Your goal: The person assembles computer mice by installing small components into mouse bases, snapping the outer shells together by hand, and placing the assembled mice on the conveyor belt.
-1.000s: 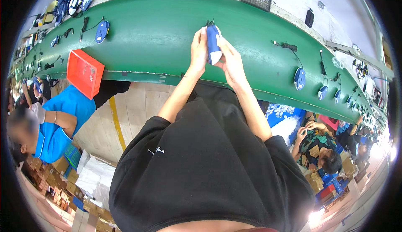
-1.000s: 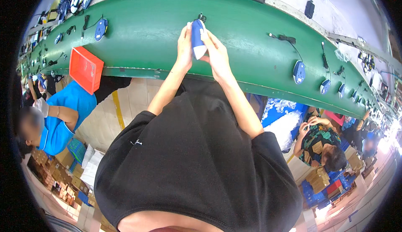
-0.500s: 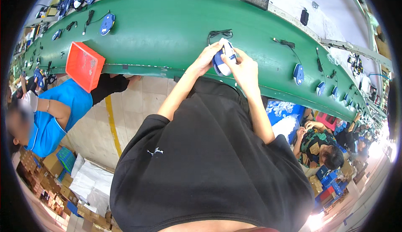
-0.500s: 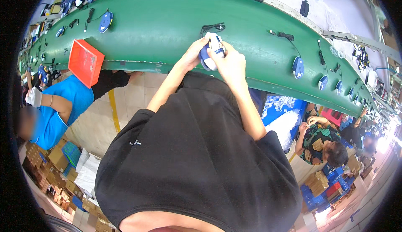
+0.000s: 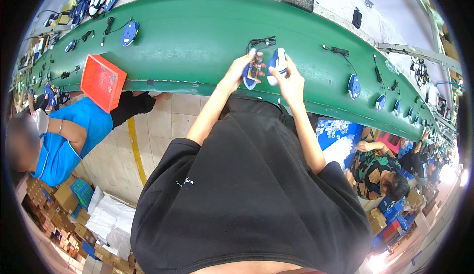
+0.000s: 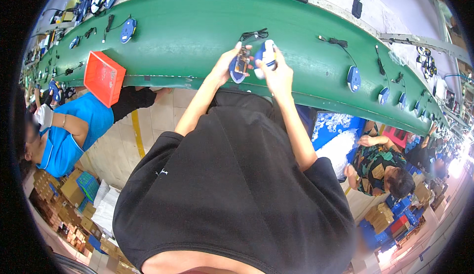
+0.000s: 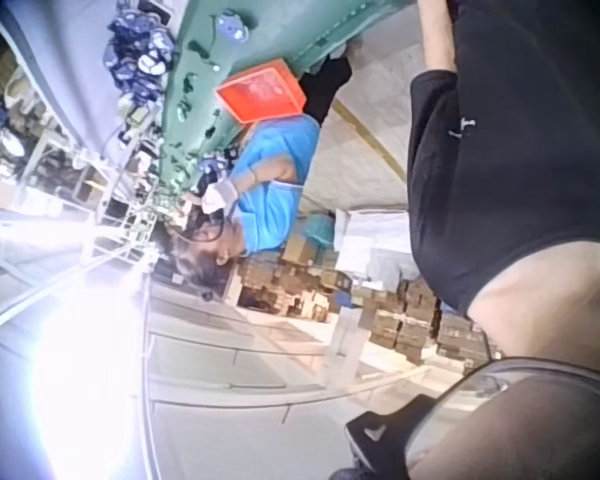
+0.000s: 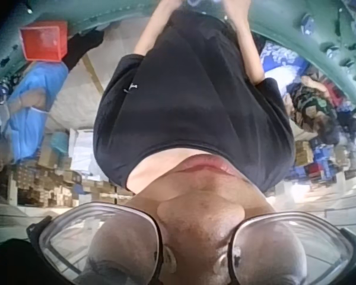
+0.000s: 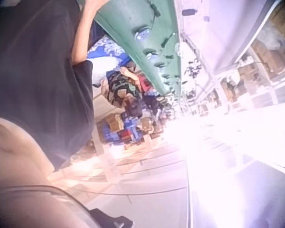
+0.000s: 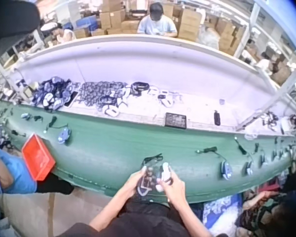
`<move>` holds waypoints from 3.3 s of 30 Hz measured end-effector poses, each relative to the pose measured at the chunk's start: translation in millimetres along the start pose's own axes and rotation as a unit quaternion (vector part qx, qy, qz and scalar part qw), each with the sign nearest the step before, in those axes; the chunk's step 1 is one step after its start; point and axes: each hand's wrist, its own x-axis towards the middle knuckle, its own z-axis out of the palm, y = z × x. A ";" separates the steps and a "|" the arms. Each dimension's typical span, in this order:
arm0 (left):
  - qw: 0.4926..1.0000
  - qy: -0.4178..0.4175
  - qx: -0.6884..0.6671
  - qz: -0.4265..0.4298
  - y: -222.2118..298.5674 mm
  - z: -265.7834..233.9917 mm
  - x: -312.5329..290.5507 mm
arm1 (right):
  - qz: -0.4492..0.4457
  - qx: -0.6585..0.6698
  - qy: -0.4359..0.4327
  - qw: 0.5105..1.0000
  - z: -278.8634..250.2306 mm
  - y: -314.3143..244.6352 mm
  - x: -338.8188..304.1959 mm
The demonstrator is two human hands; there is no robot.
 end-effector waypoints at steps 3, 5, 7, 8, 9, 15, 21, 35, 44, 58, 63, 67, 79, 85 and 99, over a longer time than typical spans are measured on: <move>0.978 -0.064 -0.197 0.016 8.0 14.8 1.1 | -0.087 -0.250 0.156 0.952 -15.4 72.7 35.3; 0.977 -0.090 -0.194 0.017 2.8 12.1 10.6 | -0.052 -0.314 0.126 0.939 -27.3 101.9 45.8; 0.975 -0.096 -0.199 0.037 3.2 2.4 9.6 | -0.074 -0.373 0.116 0.917 -19.8 68.1 42.2; 0.989 -0.048 -0.129 0.051 3.6 1.8 5.2 | -0.098 -0.302 0.080 0.945 -13.3 37.2 37.0; 0.996 -0.001 -0.058 0.064 4.8 4.1 0.7 | -0.122 -0.228 0.046 0.965 -4.5 14.3 31.3; 0.989 0.088 0.045 0.110 -12.7 10.2 -0.4 | -0.229 -0.107 -0.114 0.961 24.1 -10.3 32.6; 0.954 0.182 0.173 0.162 -15.4 12.9 -18.9 | -0.216 -0.088 -0.116 0.966 37.6 -9.0 20.4; 0.930 0.232 0.203 0.198 -67.9 -26.6 -8.7 | -0.290 -0.244 -0.053 0.924 82.5 0.4 -18.6; 0.970 0.186 0.098 0.124 -31.5 -18.0 -43.6 | -0.293 -0.261 -0.084 0.916 95.9 -18.5 -22.0; 0.979 0.132 -0.099 0.118 -28.2 -12.4 -42.5 | -0.142 -0.031 -0.130 0.981 52.9 -25.0 8.3; 0.973 0.143 -0.108 0.146 -36.0 -15.2 -46.5 | -0.008 0.144 -0.152 0.978 35.0 -1.5 29.0; 0.967 0.177 -0.118 0.138 -32.3 -21.1 -43.1 | 0.007 0.168 -0.127 0.978 19.9 -7.3 35.7; 0.986 0.144 -0.040 0.074 -20.3 -49.5 -52.2 | 0.063 -0.001 -0.322 0.945 196.5 -137.3 233.3; 0.990 0.117 -0.049 0.059 3.7 -59.4 -56.2 | -0.052 0.290 -0.170 0.940 250.9 -225.3 331.9; 0.982 0.167 -0.090 -0.007 16.4 -80.7 -41.2 | -0.271 -0.262 0.180 0.908 175.5 -125.5 385.5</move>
